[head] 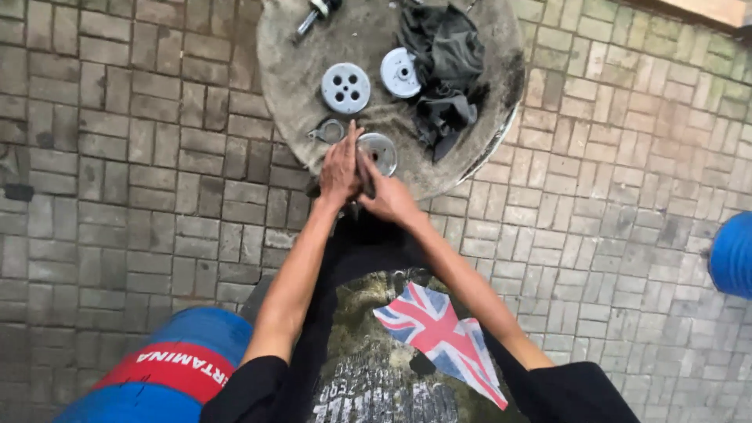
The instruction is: The person scrubs a small cylindrical metal part with a dark abrasive pad on a concrete surface, then wipes it with a dark cloth. Other metal parts and tools are visible nearby.
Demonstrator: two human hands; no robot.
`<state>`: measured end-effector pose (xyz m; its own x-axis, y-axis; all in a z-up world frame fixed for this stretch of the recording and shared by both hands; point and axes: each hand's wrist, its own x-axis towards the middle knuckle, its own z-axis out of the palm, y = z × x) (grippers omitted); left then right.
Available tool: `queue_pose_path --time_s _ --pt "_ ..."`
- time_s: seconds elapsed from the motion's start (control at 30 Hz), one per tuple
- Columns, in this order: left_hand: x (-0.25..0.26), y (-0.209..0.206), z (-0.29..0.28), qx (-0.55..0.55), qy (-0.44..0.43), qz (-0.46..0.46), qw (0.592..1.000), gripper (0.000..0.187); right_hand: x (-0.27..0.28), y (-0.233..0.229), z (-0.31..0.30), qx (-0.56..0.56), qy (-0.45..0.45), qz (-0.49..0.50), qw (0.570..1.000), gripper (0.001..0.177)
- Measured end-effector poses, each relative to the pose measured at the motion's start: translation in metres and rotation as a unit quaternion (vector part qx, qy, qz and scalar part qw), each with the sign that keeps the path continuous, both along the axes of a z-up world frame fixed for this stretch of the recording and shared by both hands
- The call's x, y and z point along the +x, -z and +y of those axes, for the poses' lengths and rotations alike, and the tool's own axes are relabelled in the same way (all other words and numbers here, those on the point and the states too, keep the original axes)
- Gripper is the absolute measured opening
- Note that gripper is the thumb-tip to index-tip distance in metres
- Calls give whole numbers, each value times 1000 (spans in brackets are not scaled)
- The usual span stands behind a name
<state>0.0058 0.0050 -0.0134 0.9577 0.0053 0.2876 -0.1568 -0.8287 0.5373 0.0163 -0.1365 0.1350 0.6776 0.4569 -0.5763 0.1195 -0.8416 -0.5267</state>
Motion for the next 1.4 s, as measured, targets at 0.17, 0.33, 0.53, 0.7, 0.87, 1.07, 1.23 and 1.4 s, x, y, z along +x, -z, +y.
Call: queue_pose_path --time_s 0.17,0.33,0.53,0.7,0.87,1.07,1.23,1.4 --pt "-4 -32 3 -37 21 42 998 138 12 -2 -14 -12 50 -2 999 92" --pt "-1 -14 -1 -19 -11 -25 999 75 7 22 1 -41 -10 5 999 101" --pt "0 -13 2 -44 3 6 999 153 27 -16 -11 2 6 -18 1000 95" --pt "-4 -21 -2 80 -29 -48 995 103 1 23 3 -15 -43 -20 999 98" --pt "-16 -32 -1 -10 2 2 1000 112 20 -8 -20 -2 11 -6 1000 85" --pt "-6 -43 -4 51 -28 -64 996 104 1 12 -4 -21 -10 -11 1000 81" --pt "-9 -26 -1 47 -26 -65 996 106 -10 -18 -11 -14 -11 7 1000 89" --pt "-9 -49 -1 -83 6 23 996 158 -13 -11 -33 -23 11 0 1000 85"
